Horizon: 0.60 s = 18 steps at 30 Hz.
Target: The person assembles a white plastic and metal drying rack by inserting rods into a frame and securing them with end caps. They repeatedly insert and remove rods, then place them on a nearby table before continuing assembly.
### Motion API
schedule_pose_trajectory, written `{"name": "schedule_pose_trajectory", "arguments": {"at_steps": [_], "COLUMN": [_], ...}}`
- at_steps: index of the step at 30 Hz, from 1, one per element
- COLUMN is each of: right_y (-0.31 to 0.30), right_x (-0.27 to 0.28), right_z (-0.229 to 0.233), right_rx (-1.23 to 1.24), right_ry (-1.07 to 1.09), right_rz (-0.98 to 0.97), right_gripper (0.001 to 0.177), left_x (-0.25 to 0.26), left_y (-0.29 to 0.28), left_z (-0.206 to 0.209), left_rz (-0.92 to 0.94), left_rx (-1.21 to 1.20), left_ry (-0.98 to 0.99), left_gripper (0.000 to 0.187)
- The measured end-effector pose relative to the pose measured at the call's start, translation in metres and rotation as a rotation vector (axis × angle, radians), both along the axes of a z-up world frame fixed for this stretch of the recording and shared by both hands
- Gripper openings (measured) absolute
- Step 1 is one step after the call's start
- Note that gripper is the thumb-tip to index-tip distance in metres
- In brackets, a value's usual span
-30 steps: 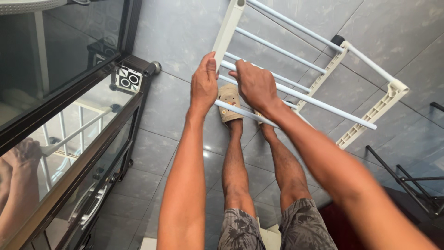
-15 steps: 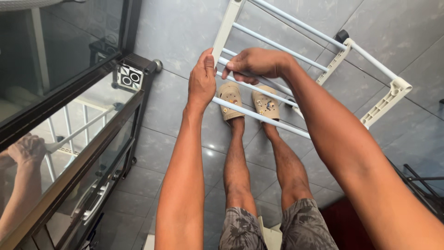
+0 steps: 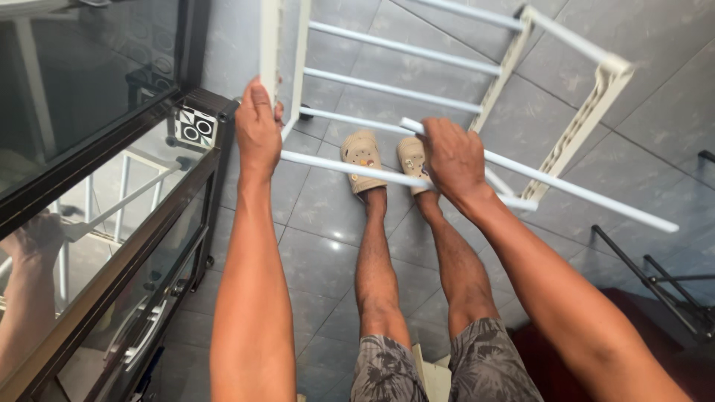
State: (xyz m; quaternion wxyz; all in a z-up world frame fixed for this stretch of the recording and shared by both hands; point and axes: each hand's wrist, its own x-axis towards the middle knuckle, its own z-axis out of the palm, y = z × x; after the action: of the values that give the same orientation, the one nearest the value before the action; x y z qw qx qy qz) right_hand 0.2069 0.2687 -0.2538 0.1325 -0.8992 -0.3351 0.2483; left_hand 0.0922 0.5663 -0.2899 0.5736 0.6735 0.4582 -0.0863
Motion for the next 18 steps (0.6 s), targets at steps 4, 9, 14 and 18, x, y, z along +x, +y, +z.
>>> {"name": "schedule_pose_trajectory", "arguments": {"at_steps": [4, 9, 14, 18], "right_y": [0.018, 0.062, 0.083, 0.1], "right_x": [-0.004, -0.005, -0.003, -0.008], "right_z": [0.007, 0.036, 0.084, 0.119], "right_rx": [0.004, 0.013, 0.147, 0.297], "right_ry": [0.157, 0.291, 0.394, 0.579], "right_rz": [-0.005, 0.02, 0.009, -0.043], "right_gripper": [0.017, 0.019, 0.036, 0.038], "left_x": [0.0, 0.004, -0.029, -0.057], "left_y": [-0.006, -0.004, -0.023, -0.095], "left_z": [0.005, 0.013, 0.05, 0.096], "left_rz": [-0.006, -0.138, -0.052, -0.002], "left_rx": [-0.004, 0.035, 0.326, -0.399], "left_ry": [0.015, -0.024, -0.211, -0.255], "left_gripper": [0.063, 0.058, 0.048, 0.069]}}
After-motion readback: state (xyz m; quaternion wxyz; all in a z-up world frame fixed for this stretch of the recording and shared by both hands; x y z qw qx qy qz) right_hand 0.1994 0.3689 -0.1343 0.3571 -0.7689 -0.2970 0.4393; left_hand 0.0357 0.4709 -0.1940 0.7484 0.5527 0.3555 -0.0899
